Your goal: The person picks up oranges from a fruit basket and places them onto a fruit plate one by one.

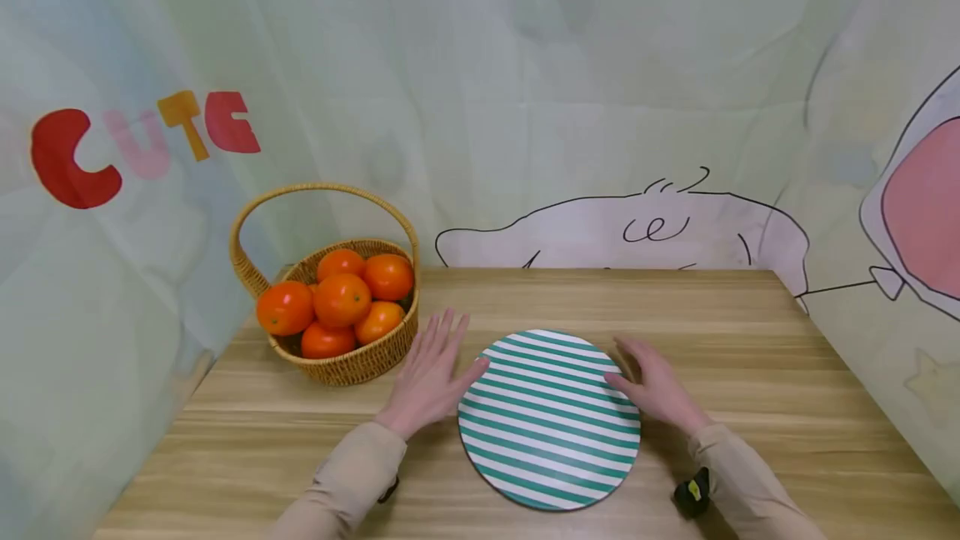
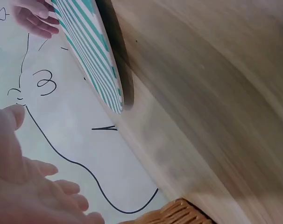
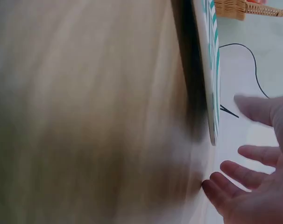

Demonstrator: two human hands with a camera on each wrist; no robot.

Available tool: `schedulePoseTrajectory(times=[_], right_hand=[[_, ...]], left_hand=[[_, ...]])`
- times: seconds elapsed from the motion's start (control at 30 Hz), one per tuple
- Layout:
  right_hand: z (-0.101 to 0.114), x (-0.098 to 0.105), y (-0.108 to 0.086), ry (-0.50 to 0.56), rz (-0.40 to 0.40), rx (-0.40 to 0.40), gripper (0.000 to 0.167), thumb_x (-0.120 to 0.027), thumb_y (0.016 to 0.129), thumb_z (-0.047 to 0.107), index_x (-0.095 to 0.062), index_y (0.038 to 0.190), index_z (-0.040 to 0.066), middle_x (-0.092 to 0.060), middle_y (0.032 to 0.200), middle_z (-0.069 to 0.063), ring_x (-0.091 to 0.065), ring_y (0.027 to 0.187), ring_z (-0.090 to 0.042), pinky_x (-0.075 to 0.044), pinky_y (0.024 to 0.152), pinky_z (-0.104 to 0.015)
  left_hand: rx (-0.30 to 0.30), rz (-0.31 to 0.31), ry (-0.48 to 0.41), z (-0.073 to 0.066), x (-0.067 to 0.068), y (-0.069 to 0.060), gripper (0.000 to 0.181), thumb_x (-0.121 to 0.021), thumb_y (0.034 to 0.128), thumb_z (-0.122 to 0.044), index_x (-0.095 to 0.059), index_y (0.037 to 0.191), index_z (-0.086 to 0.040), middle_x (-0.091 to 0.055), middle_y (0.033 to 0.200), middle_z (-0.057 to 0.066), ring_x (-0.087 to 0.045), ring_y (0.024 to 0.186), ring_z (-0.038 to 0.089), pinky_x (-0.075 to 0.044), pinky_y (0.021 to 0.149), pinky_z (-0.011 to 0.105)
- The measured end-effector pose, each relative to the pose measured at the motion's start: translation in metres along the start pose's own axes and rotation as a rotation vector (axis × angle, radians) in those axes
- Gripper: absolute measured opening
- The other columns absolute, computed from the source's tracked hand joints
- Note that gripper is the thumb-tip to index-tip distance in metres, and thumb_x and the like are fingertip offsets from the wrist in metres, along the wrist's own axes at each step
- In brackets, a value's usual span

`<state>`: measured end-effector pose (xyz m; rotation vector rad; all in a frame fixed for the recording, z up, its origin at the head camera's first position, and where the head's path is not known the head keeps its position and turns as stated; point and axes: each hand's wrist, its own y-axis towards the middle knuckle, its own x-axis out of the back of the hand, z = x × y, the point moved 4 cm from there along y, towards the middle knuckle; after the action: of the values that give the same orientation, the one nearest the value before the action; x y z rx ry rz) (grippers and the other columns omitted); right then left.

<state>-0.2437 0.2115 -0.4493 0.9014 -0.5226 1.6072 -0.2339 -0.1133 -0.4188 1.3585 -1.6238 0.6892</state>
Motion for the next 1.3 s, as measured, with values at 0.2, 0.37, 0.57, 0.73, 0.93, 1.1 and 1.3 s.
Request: schedulePoseTrajectory(times=[0.2, 0.37, 0.57, 0.73, 0.93, 1.1, 1.3], right_hand=[[-0.006, 0.002, 0.004, -0.002, -0.018, -0.022, 0.050, -0.069, 0.093, 0.010, -0.053, 0.136, -0.010, -0.066, 0.116, -0.025, -0.064, 0.095, -0.032, -0.056, 0.083, -0.043], [-0.008, 0.002, 0.007, 0.007, 0.039, -0.064, 0.032, -0.068, 0.093, 0.010, -0.066, 0.120, -0.007, -0.071, 0.095, -0.013, -0.059, 0.077, -0.016, -0.049, 0.067, -0.026], [-0.006, 0.004, 0.008, -0.052, 0.130, -0.113, 0.017, -0.071, 0.093, 0.022, -0.071, 0.092, 0.005, -0.062, 0.073, -0.002, -0.052, 0.065, -0.014, -0.042, 0.058, -0.026], [-0.005, 0.004, 0.009, -0.122, 0.216, -0.137, 0.030, -0.074, 0.090, 0.036, -0.067, 0.087, 0.006, -0.061, 0.075, -0.001, -0.051, 0.067, -0.016, -0.040, 0.060, -0.029], [-0.008, 0.002, 0.012, -0.100, 0.301, -0.170, 0.030, -0.072, 0.092, 0.036, -0.068, 0.085, 0.007, -0.059, 0.071, -0.001, -0.051, 0.063, -0.015, -0.041, 0.057, -0.029], [-0.008, 0.002, 0.013, -0.065, 0.346, -0.192, 0.028, -0.071, 0.093, 0.033, -0.068, 0.083, 0.007, -0.055, 0.064, 0.001, -0.049, 0.054, -0.013, -0.042, 0.051, -0.027], [-0.009, 0.001, 0.014, -0.063, 0.356, -0.216, 0.027, -0.070, 0.093, 0.033, -0.068, 0.082, 0.009, -0.053, 0.060, 0.002, -0.047, 0.049, -0.011, -0.039, 0.048, -0.024]], left_hand=[[-0.034, 0.019, -0.054, 0.003, 0.013, -0.006, 0.077, -0.047, 0.1019, -0.053, -0.014, 0.162, -0.017, -0.004, 0.171, 0.008, 0.000, 0.159, 0.031, -0.006, 0.128, 0.054], [-0.090, -0.058, -0.046, 0.007, 0.028, -0.010, 0.073, -0.050, 0.1025, -0.046, -0.022, 0.161, -0.012, -0.013, 0.170, 0.014, -0.007, 0.158, 0.036, -0.010, 0.127, 0.055], [-0.098, -0.148, -0.017, 0.017, 0.052, -0.009, 0.071, -0.053, 0.1021, -0.042, -0.026, 0.160, -0.011, -0.015, 0.170, 0.012, -0.009, 0.158, 0.035, -0.012, 0.127, 0.055], [-0.074, -0.178, 0.024, 0.028, 0.076, -0.005, 0.071, -0.052, 0.1026, -0.041, -0.025, 0.160, -0.012, -0.015, 0.170, 0.015, -0.007, 0.159, 0.035, -0.009, 0.127, 0.055], [-0.034, -0.190, 0.069, 0.049, 0.098, 0.000, 0.071, -0.047, 0.1035, -0.047, -0.025, 0.160, -0.009, -0.012, 0.169, 0.018, -0.003, 0.158, 0.037, -0.007, 0.127, 0.055], [-0.015, -0.219, 0.120, 0.066, 0.114, 0.002, 0.073, -0.051, 0.1019, -0.046, -0.028, 0.157, -0.004, -0.012, 0.167, 0.024, -0.004, 0.157, 0.043, -0.007, 0.127, 0.057], [-0.008, -0.241, 0.221, 0.084, 0.125, 0.006, 0.079, -0.064, 0.0948, -0.045, -0.034, 0.153, -0.001, -0.021, 0.162, 0.029, -0.013, 0.153, 0.049, -0.011, 0.124, 0.061]])
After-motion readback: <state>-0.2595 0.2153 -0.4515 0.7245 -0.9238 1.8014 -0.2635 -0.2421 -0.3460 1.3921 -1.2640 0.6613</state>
